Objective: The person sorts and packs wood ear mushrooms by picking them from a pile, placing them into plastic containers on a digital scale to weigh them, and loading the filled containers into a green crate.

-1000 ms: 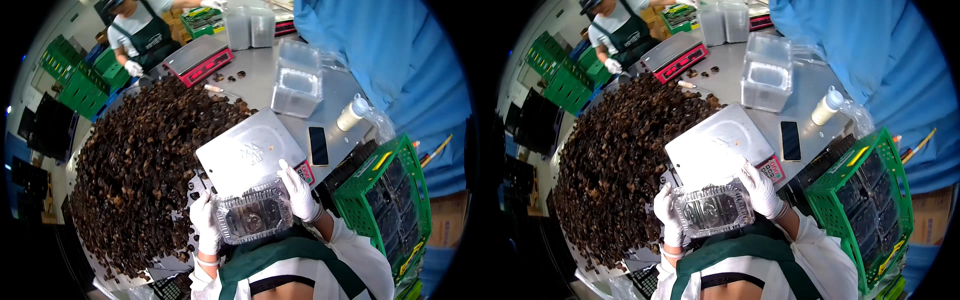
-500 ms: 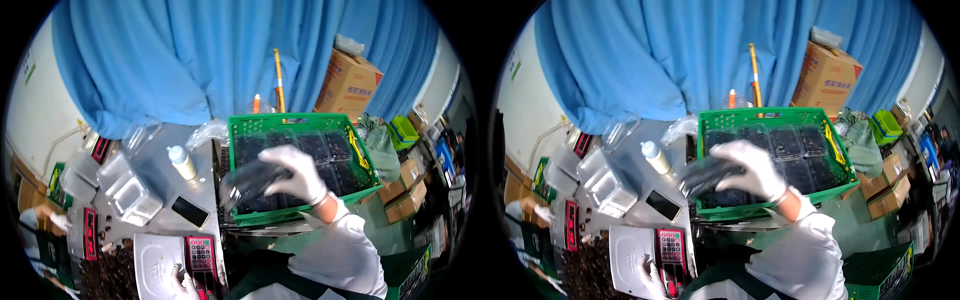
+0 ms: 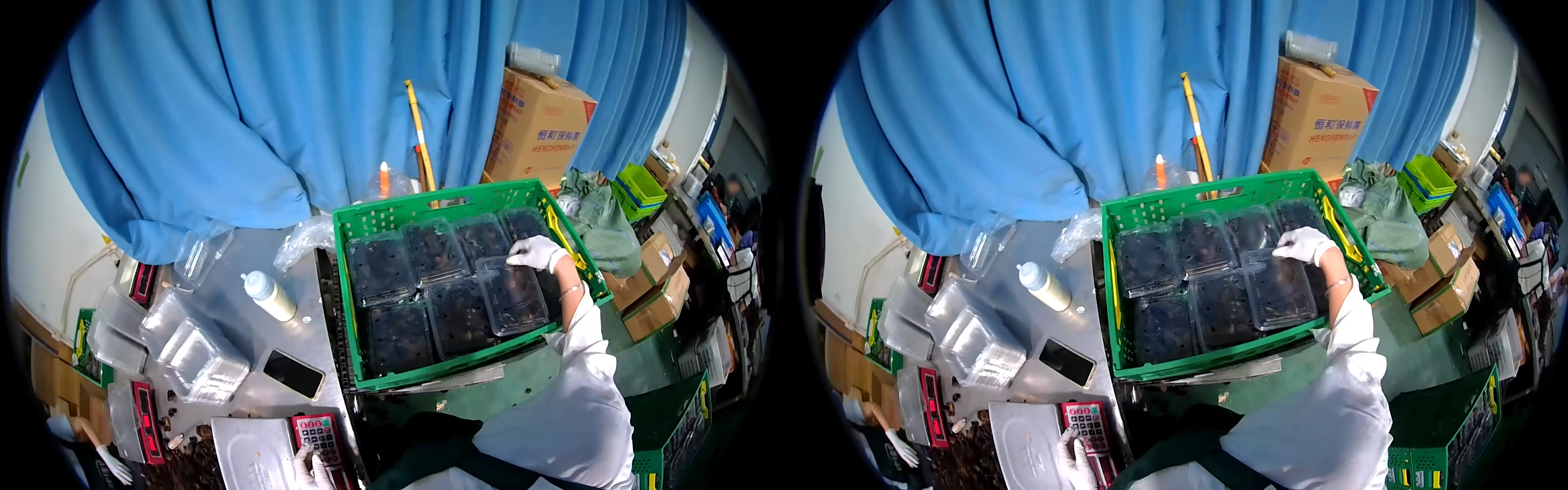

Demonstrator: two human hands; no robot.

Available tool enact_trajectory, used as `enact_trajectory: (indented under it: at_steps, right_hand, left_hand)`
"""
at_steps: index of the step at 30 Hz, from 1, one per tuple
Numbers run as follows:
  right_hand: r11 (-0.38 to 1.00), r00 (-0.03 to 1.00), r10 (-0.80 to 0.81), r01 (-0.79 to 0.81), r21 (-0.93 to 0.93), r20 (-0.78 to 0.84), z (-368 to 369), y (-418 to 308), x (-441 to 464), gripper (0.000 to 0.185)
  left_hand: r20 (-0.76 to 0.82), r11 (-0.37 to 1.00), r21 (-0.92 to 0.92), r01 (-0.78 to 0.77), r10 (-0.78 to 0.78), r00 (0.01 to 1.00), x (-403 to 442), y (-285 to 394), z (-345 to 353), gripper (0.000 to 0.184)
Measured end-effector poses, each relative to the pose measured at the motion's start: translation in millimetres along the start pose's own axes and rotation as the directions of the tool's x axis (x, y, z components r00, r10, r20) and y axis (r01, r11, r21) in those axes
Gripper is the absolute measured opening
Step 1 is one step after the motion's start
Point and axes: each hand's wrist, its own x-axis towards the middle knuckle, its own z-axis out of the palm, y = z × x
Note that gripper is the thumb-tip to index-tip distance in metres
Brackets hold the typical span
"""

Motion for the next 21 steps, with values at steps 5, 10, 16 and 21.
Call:
enact_trajectory:
  at_steps: [5, 10, 16, 21]
  right_hand:
    - [0.837, 0.974, 0.045, 0.083, -0.541, 0.22, -0.4, -41.1, 44.3, 0.039]
    - [0.784, 0.775, -0.604, 0.536, -0.313, -0.186, -44.9, -206.0, 32.1, 0.039]
    - [0.196, 0.176, -0.964, 0.977, -0.082, -0.2, 34.1, -415.3, 81.7, 0.032]
    - [0.223, 0.204, -0.967, 0.967, -0.126, -0.152, 120.5, -573.2, 84.7, 0.033]
  left_hand:
    - [0.053, 0.902, -0.248, 0.353, -0.351, 0.935, -25.1, 3.9, -0.8, 0.031]
    - [-0.118, 0.859, -0.372, 0.351, -0.419, 0.9, -45.0, 9.2, -7.7, 0.022]
    - [-0.284, 0.935, -0.257, 0.244, -0.314, 0.906, -59.7, 21.7, -6.0, 0.023]
    - [-0.346, 0.92, -0.178, 0.349, -0.39, 0.853, -90.5, 27.4, -10.1, 0.024]
